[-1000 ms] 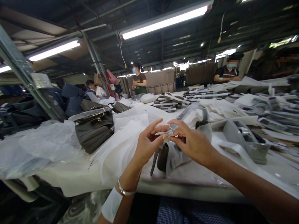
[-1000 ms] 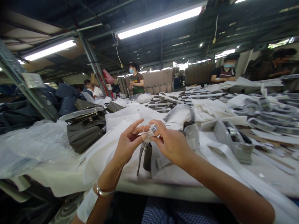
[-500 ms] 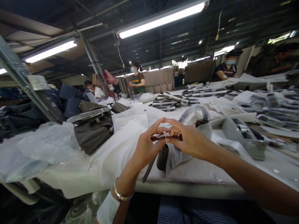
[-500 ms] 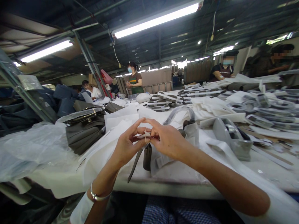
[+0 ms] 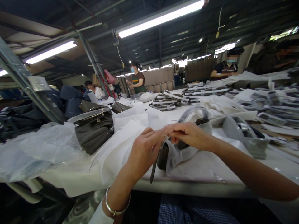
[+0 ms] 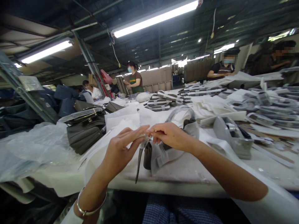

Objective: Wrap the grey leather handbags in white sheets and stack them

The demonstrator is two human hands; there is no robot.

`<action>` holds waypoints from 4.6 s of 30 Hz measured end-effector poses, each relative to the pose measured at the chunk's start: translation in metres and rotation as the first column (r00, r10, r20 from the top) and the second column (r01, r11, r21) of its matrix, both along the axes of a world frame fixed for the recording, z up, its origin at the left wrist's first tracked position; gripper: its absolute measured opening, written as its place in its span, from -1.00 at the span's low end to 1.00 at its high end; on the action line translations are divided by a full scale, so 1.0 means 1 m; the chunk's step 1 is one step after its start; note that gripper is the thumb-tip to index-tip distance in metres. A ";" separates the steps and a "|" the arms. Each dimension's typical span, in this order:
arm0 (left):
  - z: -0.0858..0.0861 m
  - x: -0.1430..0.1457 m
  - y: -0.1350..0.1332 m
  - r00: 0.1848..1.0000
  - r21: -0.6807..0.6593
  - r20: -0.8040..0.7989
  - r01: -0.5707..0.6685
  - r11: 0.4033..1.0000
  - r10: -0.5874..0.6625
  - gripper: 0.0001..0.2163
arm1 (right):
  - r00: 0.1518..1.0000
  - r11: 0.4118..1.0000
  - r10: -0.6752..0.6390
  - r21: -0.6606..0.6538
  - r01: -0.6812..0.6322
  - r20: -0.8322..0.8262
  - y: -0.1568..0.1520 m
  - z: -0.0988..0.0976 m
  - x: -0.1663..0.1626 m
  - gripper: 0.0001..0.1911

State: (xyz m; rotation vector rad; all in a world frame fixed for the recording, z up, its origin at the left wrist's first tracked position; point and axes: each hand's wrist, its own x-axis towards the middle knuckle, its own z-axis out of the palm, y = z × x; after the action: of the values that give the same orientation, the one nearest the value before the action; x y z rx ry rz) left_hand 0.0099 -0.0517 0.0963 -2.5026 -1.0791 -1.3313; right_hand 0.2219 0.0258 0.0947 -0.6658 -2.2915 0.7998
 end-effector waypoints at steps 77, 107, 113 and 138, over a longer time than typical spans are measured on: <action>-0.123 0.011 0.017 0.620 -0.548 0.739 0.324 0.771 0.265 -0.85 | 0.899 0.826 -0.433 0.369 0.426 -0.069 -0.037 -0.089 -0.020 -0.86; -0.120 0.014 0.017 0.409 -0.504 0.861 0.601 0.620 0.303 -0.85 | 0.812 0.747 -0.570 0.331 0.576 -0.125 -0.049 -0.095 -0.030 -0.93; -0.119 0.016 0.015 0.343 -0.503 0.864 0.622 0.600 0.369 -0.80 | 0.811 0.744 -0.574 0.340 0.575 -0.114 -0.048 -0.095 -0.029 -0.98; -0.113 -0.001 0.052 0.682 -0.550 0.722 0.470 0.690 0.112 -0.87 | 0.823 0.768 -0.562 0.317 0.557 -0.084 -0.040 -0.093 -0.024 -0.92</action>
State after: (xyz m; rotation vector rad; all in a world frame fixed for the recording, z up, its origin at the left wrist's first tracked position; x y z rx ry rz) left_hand 0.0084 0.0001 -0.0163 -2.6402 -1.8038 -2.5265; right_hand 0.1981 -0.0139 0.0021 -1.1210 -1.9911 0.1180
